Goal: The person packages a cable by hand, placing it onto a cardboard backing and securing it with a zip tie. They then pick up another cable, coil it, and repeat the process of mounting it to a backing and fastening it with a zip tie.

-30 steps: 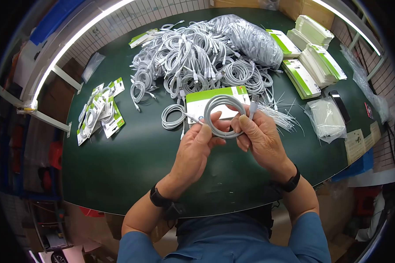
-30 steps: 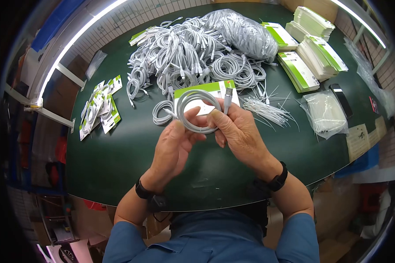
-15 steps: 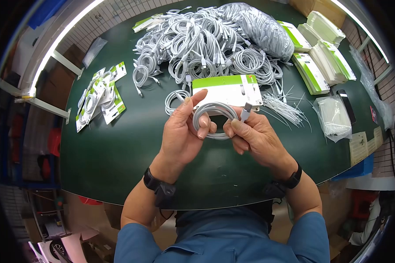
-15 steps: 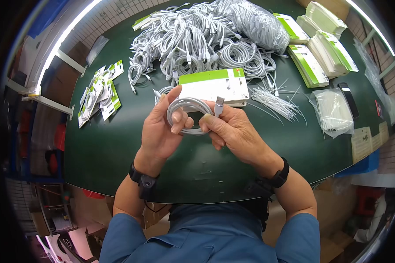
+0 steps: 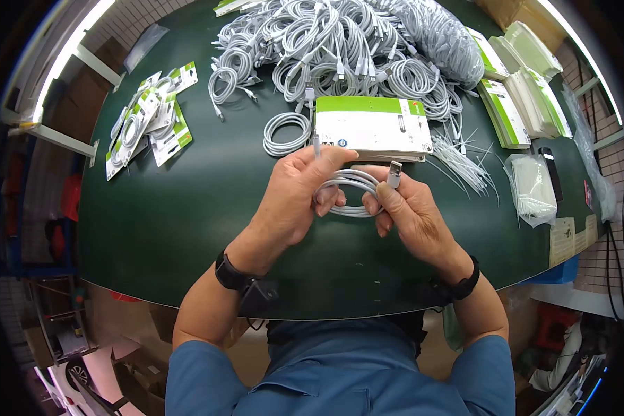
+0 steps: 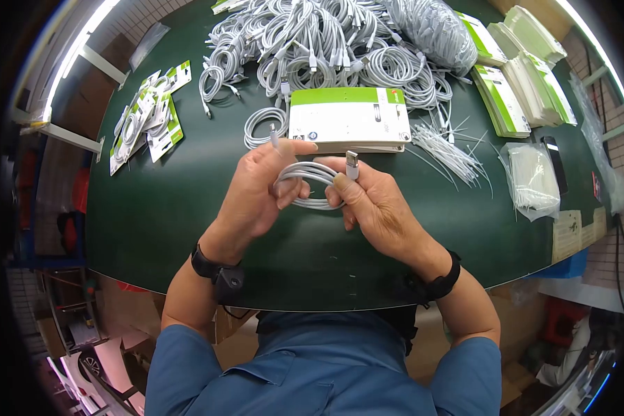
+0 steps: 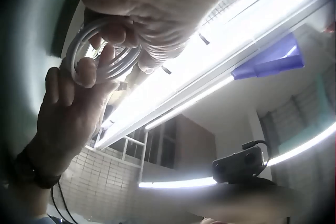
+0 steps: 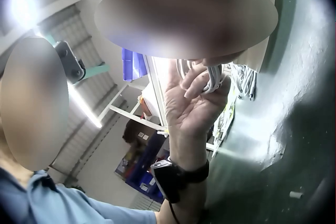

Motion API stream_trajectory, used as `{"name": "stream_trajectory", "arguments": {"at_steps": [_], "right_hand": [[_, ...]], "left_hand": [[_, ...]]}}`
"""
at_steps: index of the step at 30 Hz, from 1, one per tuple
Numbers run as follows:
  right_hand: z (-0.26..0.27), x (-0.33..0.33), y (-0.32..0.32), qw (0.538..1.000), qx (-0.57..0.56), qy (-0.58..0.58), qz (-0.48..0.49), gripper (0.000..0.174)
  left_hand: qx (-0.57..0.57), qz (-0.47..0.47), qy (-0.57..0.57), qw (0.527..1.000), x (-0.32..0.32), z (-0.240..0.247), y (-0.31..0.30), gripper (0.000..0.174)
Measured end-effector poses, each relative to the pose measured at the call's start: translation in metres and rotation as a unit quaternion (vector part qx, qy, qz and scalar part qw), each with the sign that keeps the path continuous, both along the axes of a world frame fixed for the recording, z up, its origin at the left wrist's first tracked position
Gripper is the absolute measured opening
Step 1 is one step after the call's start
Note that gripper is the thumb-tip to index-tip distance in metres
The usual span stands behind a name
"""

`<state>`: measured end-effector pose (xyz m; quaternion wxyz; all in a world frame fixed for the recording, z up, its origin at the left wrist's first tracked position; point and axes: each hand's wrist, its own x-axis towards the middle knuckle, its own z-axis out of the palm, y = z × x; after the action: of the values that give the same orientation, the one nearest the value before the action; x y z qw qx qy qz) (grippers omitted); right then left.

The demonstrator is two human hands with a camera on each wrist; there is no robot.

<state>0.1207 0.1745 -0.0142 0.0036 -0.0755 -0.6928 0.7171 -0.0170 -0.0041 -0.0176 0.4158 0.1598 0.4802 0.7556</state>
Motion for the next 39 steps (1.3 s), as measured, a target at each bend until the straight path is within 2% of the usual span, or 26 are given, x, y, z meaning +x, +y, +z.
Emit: {"name": "stream_trajectory", "arguments": {"at_steps": [2, 5, 9, 12, 17, 20, 24, 28, 29, 32, 33, 36, 37, 39], "right_hand": [[-0.002, 0.001, -0.001, 0.999, 0.046, 0.004, 0.029, 0.038], [-0.004, 0.001, 0.002, 0.988, 0.129, 0.023, 0.079, 0.032], [0.005, -0.004, 0.018, 0.979, 0.057, -0.074, 0.180, 0.028], [0.005, -0.003, 0.024, 0.983, 0.064, -0.063, 0.157, 0.030], [0.002, -0.001, 0.028, 0.983, 0.088, -0.055, 0.155, 0.032], [0.010, -0.001, 0.028, 0.979, 0.097, -0.063, 0.165, 0.033], [0.008, -0.002, 0.027, 0.980, 0.089, -0.058, 0.167, 0.033], [0.001, -0.001, 0.025, 0.987, 0.055, -0.054, 0.142, 0.031], [0.004, 0.000, 0.023, 0.988, 0.052, -0.047, 0.139, 0.031], [0.000, 0.002, 0.020, 0.989, 0.064, -0.026, 0.130, 0.030], [-0.001, 0.001, 0.019, 0.989, 0.072, -0.019, 0.128, 0.029], [0.001, 0.000, 0.014, 0.984, 0.095, -0.066, 0.133, 0.029], [0.003, 0.000, 0.011, 0.985, 0.088, -0.068, 0.135, 0.029], [0.009, -0.001, 0.009, 0.986, 0.077, -0.065, 0.135, 0.029]], "left_hand": [[-0.061, 0.009, 0.092, 0.994, 0.002, 0.000, 0.001, 0.031], [-0.068, -0.022, 0.066, 0.995, 0.000, 0.003, 0.000, 0.029], [-0.090, -0.076, 0.134, 0.984, 0.004, 0.003, 0.001, 0.031], [-0.198, -0.135, 0.273, 0.932, 0.001, 0.022, 0.002, 0.033], [-0.222, -0.135, 0.433, 0.863, 0.001, 0.009, 0.002, 0.034], [-0.136, -0.057, 0.253, 0.956, 0.007, -0.010, 0.001, 0.031], [-0.084, -0.005, 0.194, 0.977, 0.018, -0.017, 0.006, 0.019], [-0.080, 0.046, 0.173, 0.981, 0.022, -0.009, 0.015, 0.016], [-0.112, 0.064, 0.188, 0.974, 0.024, -0.004, 0.014, 0.020], [-0.139, 0.080, 0.404, 0.901, 0.015, -0.017, 0.007, 0.021], [-0.164, 0.076, 0.527, 0.831, 0.013, -0.015, 0.006, 0.019], [-0.203, 0.063, 0.488, 0.847, 0.014, -0.014, 0.009, 0.017], [-0.210, 0.047, 0.387, 0.896, 0.016, -0.010, 0.009, 0.019], [-0.192, 0.034, 0.325, 0.925, 0.016, -0.005, 0.007, 0.019]]}}
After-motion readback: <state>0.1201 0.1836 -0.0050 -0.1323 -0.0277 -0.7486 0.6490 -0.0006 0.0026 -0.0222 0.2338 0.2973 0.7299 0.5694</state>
